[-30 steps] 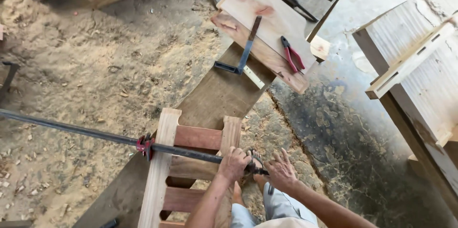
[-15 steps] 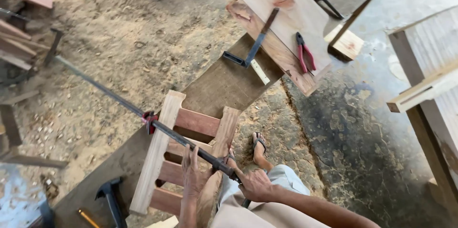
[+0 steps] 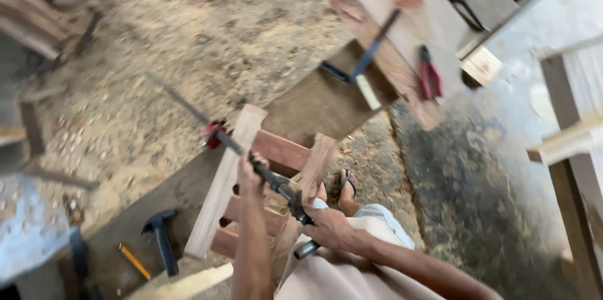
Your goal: The person assembles a wooden chair back on a workbench. They take nails from a wooden box, position a rail against the frame, drive nails with a hammer, tighten a bar clamp across the assembly, then lift and reposition the chair back to check the fit of its slats.
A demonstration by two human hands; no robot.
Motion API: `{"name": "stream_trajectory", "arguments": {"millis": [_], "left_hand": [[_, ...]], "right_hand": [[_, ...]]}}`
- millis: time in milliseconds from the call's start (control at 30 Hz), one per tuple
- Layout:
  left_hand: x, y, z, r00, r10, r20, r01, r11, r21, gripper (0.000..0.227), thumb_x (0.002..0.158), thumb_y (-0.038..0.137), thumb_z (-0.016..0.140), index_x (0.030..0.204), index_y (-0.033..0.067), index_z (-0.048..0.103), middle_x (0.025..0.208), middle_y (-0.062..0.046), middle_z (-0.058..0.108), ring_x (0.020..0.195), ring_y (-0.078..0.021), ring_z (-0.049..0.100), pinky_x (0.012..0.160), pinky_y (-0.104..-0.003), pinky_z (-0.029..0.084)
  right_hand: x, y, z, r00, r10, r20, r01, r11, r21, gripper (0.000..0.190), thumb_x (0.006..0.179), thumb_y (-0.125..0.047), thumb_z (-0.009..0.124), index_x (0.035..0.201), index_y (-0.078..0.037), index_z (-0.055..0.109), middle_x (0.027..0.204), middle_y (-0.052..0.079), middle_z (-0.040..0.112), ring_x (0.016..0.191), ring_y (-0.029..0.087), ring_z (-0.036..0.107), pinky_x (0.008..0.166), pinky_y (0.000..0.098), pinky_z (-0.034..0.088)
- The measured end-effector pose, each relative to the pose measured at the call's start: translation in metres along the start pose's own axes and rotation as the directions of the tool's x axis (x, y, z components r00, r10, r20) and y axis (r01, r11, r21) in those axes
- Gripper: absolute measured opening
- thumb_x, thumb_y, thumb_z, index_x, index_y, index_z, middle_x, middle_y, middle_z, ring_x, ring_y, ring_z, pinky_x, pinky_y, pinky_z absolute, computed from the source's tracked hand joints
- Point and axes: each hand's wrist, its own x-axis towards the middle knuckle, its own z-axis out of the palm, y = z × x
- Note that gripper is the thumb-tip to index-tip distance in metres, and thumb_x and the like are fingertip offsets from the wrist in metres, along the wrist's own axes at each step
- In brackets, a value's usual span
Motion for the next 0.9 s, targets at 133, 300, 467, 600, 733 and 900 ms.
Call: {"name": "stream_trajectory", "arguments": {"millis": [133, 300, 467, 600, 733, 900], "left_hand": [[0.046, -0.015, -0.017, 0.987, -0.148, -0.069, 0.142, 0.986, -0.084, 0.034, 0.099, 0.033, 0.069, 0.080, 0.0123, 0.051, 0.059, 0.001, 0.049, 0.046, -0.0132, 0.047, 0.045, -0.030, 0.044], [0.032, -0.026, 0.016, 0.988, -0.150, -0.046, 0.139, 0.972, -0.190, 0.033, 0.097, 0.031, 0.071, 0.080, 0.0121, 0.050, 0.059, 0.001, 0.048, 0.046, -0.0131, 0.047, 0.044, -0.028, 0.043], [0.028, -0.027, 0.080, 0.992, -0.100, -0.079, 0.086, 0.982, -0.167, 0.028, 0.094, 0.027, 0.072, 0.084, 0.0124, 0.052, 0.063, 0.001, 0.049, 0.046, -0.0111, 0.046, 0.042, -0.029, 0.042], [0.037, -0.029, 0.120, 0.998, -0.038, -0.039, 0.035, 0.996, -0.079, 0.026, 0.095, 0.023, 0.075, 0.092, 0.0093, 0.053, 0.069, -0.002, 0.054, 0.050, -0.0125, 0.051, 0.045, -0.030, 0.045], [0.048, -0.022, 0.149, 0.994, -0.022, 0.106, -0.032, 0.874, 0.485, 0.046, 0.101, 0.040, 0.071, 0.122, -0.0008, 0.065, 0.078, -0.005, 0.051, 0.060, -0.0135, 0.052, 0.052, -0.030, 0.046], [-0.035, -0.024, 0.096, 0.898, 0.105, 0.426, -0.391, 0.632, 0.669, 0.057, 0.104, 0.046, 0.060, 0.139, 0.0009, 0.059, 0.111, -0.006, 0.059, 0.097, -0.0136, 0.059, 0.079, -0.029, 0.051]], "right_hand": [[-0.002, -0.015, -0.003, 0.997, 0.072, 0.010, -0.073, 0.963, 0.258, 0.044, 0.085, -0.023, 0.060, 0.127, -0.013, 0.064, 0.072, 0.021, 0.065, 0.065, 0.037, 0.065, 0.063, 0.0498, 0.050], [-0.008, -0.019, -0.036, 0.904, -0.316, -0.287, 0.366, 0.921, 0.137, 0.029, 0.082, -0.021, 0.066, 0.104, -0.007, 0.054, 0.076, 0.017, 0.059, 0.059, 0.027, 0.054, 0.052, 0.0389, 0.042], [0.001, 0.017, -0.040, 0.982, 0.187, 0.039, -0.171, 0.770, 0.614, 0.045, 0.082, -0.016, 0.059, 0.122, 0.001, 0.071, 0.061, 0.001, 0.051, 0.050, 0.013, 0.049, 0.045, 0.0315, 0.039], [0.033, 0.060, -0.032, 0.986, 0.138, -0.093, -0.054, 0.793, 0.607, 0.057, 0.080, -0.014, 0.058, 0.135, -0.001, 0.064, 0.061, 0.001, 0.057, 0.052, 0.010, 0.052, 0.047, 0.0277, 0.042], [0.085, 0.111, -0.043, 0.921, -0.132, -0.367, 0.317, 0.802, 0.507, 0.067, 0.082, -0.016, 0.067, 0.144, 0.007, 0.052, 0.103, -0.002, 0.071, 0.084, 0.009, 0.066, 0.069, 0.0251, 0.055], [0.139, 0.095, -0.122, 0.958, 0.254, -0.134, -0.014, 0.504, 0.863, 0.049, 0.088, -0.021, 0.066, 0.128, 0.006, 0.062, 0.069, 0.002, 0.062, 0.051, 0.011, 0.052, 0.042, 0.0251, 0.041]]}}
